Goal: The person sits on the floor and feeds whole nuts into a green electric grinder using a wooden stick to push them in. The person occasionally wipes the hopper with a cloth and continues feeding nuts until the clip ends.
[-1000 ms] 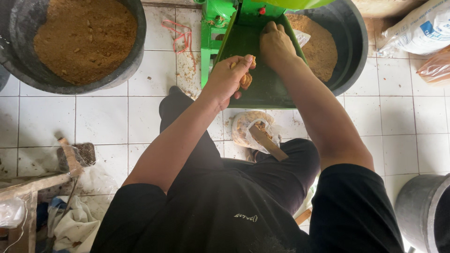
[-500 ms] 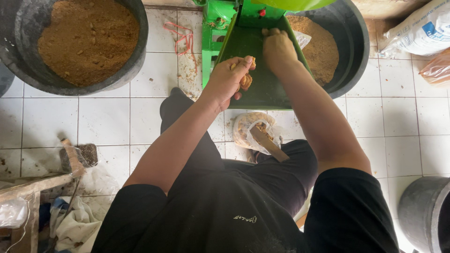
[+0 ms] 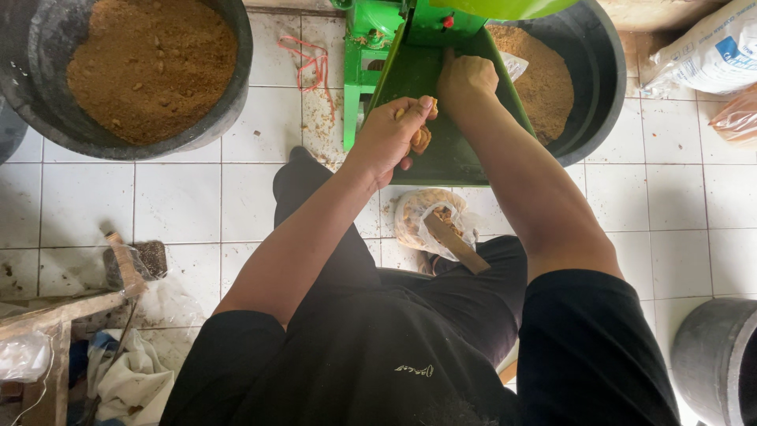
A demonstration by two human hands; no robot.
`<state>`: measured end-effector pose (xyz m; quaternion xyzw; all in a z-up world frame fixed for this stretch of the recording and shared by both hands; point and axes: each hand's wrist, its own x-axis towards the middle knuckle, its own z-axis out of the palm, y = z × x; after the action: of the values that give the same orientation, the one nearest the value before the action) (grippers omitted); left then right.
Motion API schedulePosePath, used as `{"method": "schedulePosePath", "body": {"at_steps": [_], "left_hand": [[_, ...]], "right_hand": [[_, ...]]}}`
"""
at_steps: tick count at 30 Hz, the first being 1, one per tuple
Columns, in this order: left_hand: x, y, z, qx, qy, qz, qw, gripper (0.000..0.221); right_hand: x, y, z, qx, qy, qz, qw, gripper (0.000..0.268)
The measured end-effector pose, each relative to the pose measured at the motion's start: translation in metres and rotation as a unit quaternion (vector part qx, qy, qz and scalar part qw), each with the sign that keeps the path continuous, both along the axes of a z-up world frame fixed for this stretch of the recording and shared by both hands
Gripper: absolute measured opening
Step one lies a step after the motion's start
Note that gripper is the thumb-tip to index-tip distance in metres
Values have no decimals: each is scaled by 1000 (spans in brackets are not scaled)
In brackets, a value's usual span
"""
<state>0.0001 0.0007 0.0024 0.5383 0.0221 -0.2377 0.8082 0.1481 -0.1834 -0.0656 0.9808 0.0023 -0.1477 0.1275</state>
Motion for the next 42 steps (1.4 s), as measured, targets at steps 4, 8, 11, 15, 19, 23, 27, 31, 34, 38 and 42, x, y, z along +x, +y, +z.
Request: {"method": "schedulePosePath", "body": {"at_steps": [4,8,11,15,19,23,27,31,34,38,42], "left_hand": [[0,0,-1,6,-1,11,1000,40],[-1,-1,-2,31,3,26,999,41],[1,-2,-2,35,5,28,999,42],[2,-1,-3,59,1,27,998,42],[4,-3,-5,45,11,14,999,40],[6,-3,-6,76,2,-28,997,37],[5,-6,-3,105,24,-95,990,38],[6,-7,-2,89,17,-51,995,35],[7,-3,-3,55,23,-12,998,34],[7,0,-5,31,24,-12,999,35],[7,0,-9,-5,24,-12,1000,35]], "right_hand": [[-8,-16,-2,31,-33,82,996,40],[-25,-30,20,174,-191,155,954,29],[-46,-29,66,267,-273,176,907,15],[-96,-27,141,399,-50,-4,916,26],[-144,-15,162,585,28,166,793,39],[-164,-6,141,682,-5,151,715,32],[-166,-15,129,642,-30,51,764,22],[-165,-27,129,546,-121,53,827,24],[-166,-38,129,471,-217,93,850,30],[-165,-54,123,406,-184,119,887,28],[-151,-60,107,272,-125,213,930,26]]}}
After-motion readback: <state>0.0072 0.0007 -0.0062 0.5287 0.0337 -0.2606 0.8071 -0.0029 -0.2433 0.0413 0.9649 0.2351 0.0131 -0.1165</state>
